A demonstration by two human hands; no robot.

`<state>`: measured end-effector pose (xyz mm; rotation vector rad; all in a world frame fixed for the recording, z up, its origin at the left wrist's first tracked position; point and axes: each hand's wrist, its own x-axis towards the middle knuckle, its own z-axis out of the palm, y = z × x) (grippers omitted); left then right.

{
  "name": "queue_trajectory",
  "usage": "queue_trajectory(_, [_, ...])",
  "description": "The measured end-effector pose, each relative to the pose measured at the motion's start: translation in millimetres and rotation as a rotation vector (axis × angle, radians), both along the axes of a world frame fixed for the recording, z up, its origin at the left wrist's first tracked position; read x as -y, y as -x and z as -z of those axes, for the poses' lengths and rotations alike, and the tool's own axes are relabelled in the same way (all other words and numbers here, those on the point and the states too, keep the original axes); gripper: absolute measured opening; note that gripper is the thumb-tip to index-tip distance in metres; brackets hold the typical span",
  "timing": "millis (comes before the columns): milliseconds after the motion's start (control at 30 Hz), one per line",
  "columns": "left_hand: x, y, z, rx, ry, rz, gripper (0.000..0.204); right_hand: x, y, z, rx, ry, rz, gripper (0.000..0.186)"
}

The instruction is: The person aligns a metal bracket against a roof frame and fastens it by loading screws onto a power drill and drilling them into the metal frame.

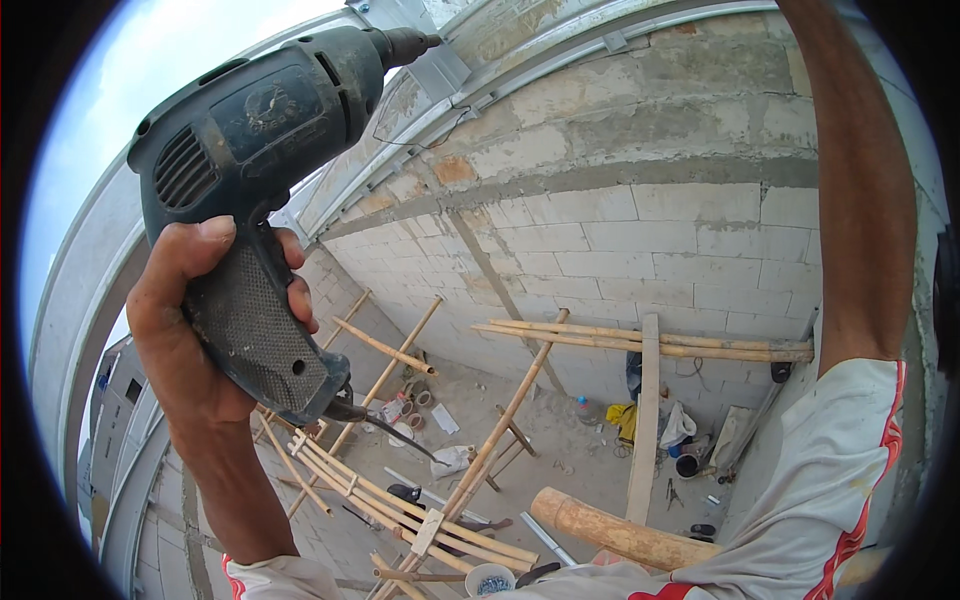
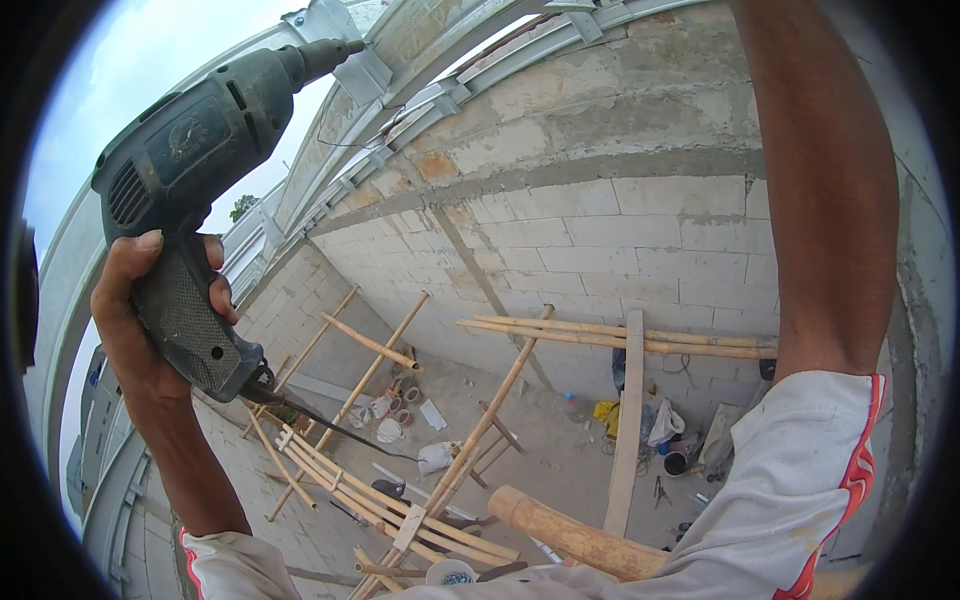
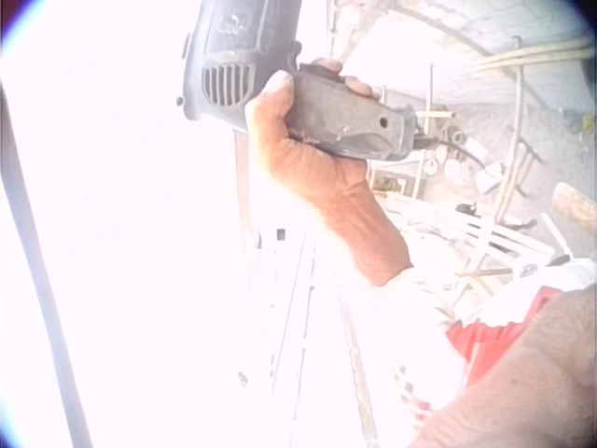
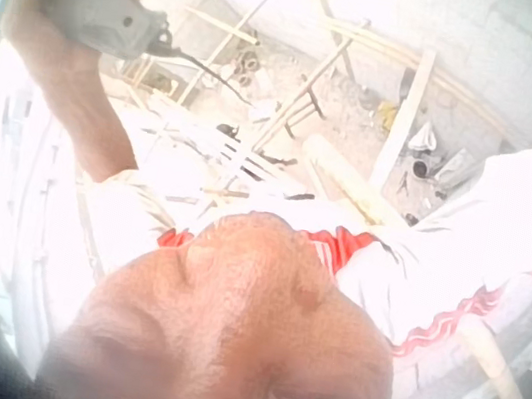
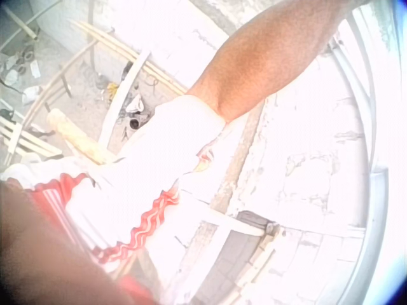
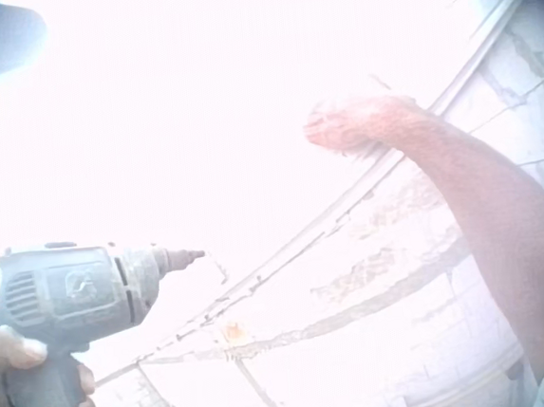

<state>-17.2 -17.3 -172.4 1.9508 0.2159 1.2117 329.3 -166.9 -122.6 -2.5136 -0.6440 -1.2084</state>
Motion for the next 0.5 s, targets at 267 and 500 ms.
queue_trajectory(267, [1.5, -3.0, 3.0, 0.012, -0.015, -0.040, 0.046, 0.3, -5.6, -4.9, 0.002, -0.016, -0.053, 0.058])
queue_trajectory(500, [-4.8, -0.2, 5.5, -0.003, -0.020, -0.033, 0.046, -9.1, 4.0, 1.1, -0.031, -0.042, -0.087, 0.057])
